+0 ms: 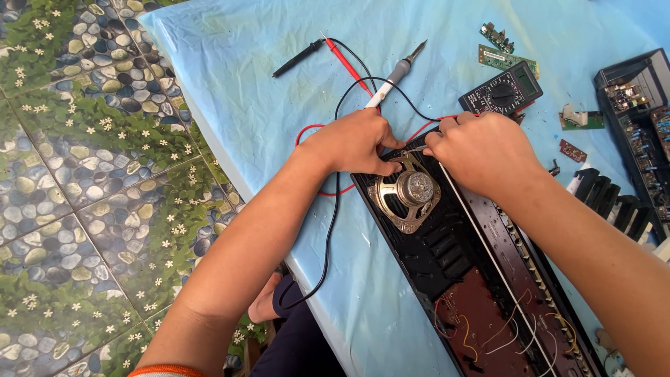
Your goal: The person uses a screwdriver to remove screws from a speaker mounted inside an electronic device. They then use a multimeter to test the speaker connections and later handle a small circuit board.
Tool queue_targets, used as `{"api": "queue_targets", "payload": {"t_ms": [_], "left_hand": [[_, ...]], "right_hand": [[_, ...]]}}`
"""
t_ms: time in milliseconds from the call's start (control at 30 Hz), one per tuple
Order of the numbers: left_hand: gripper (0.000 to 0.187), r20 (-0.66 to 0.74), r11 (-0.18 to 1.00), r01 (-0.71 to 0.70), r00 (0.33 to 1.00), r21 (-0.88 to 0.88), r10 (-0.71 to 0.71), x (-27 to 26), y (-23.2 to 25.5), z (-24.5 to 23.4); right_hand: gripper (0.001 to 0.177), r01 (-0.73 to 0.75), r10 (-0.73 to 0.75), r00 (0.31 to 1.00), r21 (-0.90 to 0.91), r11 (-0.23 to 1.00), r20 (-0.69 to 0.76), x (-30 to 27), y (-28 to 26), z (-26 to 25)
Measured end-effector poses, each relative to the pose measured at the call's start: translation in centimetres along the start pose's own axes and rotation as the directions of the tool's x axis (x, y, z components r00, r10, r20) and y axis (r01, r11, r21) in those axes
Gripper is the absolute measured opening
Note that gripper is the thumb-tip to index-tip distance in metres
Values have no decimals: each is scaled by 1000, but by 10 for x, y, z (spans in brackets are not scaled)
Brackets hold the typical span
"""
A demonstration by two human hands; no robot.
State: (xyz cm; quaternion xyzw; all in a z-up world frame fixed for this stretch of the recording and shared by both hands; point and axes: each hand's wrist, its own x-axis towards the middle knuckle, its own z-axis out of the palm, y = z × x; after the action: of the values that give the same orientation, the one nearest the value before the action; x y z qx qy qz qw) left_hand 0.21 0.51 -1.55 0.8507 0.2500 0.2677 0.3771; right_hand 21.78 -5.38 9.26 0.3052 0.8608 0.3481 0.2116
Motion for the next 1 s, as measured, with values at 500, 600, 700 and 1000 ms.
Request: {"api": "queue_targets", "payload": {"t_ms": [500,600,700,1000], "left_hand": [[36,-23,1000,6,1000,12,-6,1,3,4],[32,-26,999,-39,999,25,39,-1,5,1],[31,-51,999,-29,998,30,30,-2,7,2],[29,-46,999,-20,999,50,23,-3,8,5]], "right_hand": [[13,130,-120,989,-123,984,83,9,-15,20],[18,116,-101,984,-100,988,147,16,-16,13],[22,113,-93,959,-57,992,268,21,-18,11],[35,-73,28,860,69,995,510,43,-18,-7]]}}
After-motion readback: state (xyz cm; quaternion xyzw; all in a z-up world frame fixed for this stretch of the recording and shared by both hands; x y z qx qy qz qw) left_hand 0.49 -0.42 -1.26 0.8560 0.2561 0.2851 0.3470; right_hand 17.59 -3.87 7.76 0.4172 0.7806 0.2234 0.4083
